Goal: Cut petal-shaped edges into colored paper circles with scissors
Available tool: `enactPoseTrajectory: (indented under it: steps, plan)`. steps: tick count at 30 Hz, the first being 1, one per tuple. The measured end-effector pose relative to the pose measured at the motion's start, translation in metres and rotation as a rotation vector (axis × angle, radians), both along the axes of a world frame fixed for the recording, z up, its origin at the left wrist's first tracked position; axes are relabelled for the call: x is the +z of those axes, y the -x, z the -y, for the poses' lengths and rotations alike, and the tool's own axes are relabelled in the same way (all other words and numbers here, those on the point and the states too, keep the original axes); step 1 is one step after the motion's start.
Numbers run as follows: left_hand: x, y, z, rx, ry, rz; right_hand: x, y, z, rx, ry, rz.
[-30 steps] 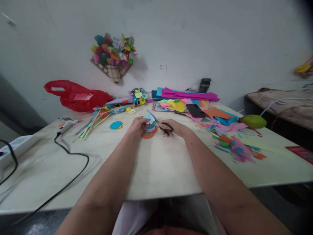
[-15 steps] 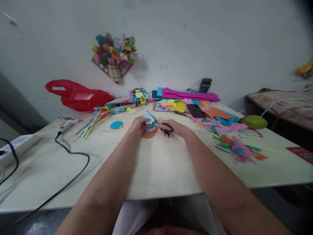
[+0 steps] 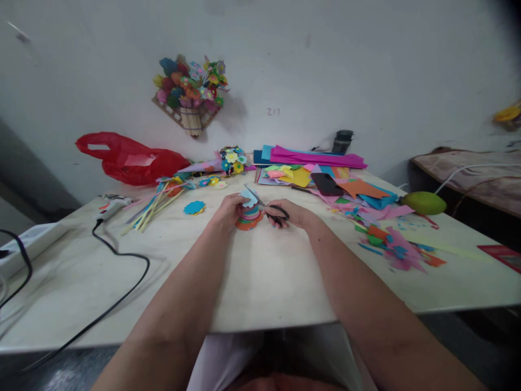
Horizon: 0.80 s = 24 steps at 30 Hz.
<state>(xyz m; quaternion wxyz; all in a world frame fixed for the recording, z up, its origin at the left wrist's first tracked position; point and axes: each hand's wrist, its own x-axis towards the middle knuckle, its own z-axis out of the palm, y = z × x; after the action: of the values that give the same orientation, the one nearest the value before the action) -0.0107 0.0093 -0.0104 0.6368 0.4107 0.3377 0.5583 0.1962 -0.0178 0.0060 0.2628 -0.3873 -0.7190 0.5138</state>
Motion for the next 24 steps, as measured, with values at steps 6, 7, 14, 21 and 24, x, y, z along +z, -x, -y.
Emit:
enactPoseTrajectory:
  steps: [6,7,14,21,24]
  plan:
    - [0.0021,-0.0017,0.0022,0.018,0.004,-0.024,-0.0014,0.0000,-0.0005,-0.001,0.014,-0.010]
    - [0.0022,-0.0017,0.0025,0.019,0.008,-0.020,-0.0018,-0.0001,-0.0008,0.000,0.014,-0.012]
    - [0.0045,-0.0026,0.0046,0.011,0.026,0.014,-0.0008,0.0011,-0.0004,-0.016,0.012,-0.005]
    - [0.0077,-0.0035,0.0069,-0.006,0.027,0.025,0.0022,0.0026,0.0021,-0.043,0.009,-0.009]
    - [0.0079,-0.0036,0.0071,0.000,0.035,0.016,0.0022,0.0032,0.0022,-0.057,0.016,-0.027]
